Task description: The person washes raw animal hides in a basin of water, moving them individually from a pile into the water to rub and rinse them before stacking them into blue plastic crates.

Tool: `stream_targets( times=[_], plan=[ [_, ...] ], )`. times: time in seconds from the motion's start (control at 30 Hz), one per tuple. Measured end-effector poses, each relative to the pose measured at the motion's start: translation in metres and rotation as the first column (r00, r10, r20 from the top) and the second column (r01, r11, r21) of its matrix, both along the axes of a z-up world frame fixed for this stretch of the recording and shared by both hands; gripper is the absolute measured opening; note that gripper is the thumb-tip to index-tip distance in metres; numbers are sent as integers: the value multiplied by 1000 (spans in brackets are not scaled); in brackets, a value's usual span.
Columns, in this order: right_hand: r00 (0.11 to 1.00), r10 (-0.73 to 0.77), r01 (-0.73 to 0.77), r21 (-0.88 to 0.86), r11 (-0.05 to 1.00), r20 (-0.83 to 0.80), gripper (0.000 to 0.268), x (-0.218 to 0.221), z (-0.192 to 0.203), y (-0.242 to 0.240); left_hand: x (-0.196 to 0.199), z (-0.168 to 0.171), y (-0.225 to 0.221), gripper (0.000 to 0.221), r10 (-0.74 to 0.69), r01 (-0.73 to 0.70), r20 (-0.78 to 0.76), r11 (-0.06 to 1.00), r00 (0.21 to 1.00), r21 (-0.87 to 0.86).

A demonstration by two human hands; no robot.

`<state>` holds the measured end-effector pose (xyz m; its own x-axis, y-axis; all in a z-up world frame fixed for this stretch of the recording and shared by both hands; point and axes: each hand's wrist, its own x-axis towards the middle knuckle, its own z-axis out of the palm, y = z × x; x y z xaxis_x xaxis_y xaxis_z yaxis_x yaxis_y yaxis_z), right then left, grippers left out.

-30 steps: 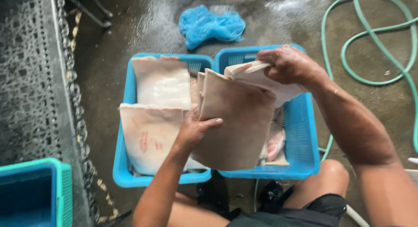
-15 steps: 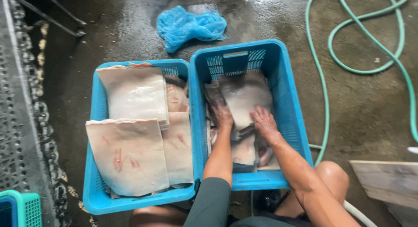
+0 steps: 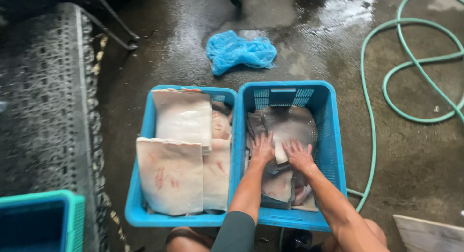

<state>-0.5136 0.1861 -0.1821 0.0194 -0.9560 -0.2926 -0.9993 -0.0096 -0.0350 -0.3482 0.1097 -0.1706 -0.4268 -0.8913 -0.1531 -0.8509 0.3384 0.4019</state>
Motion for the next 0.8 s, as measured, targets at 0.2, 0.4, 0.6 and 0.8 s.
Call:
stream_targets(
  times=[0.2, 0.4, 0.6, 0.8],
  plan=[
    [926, -234, 232, 41, 972, 295, 106, 14, 128, 6, 14, 143, 33, 102, -23, 26, 58, 998, 998, -54],
    [915, -163, 233, -156, 960, 368, 110, 26, 312, 28, 34, 335, 65, 104, 27, -17, 61, 987, 998, -158],
    [854, -121, 232, -161, 959, 506, 104, 32, 449, 63, 50, 459, 99, 92, 47, -41, 40, 989, 998, -144],
    [720, 222, 87, -403, 911, 658, 93, 38, 503, 114, 72, 522, 164, 78, 170, -172, -29, 951, 985, -256]
  ],
)
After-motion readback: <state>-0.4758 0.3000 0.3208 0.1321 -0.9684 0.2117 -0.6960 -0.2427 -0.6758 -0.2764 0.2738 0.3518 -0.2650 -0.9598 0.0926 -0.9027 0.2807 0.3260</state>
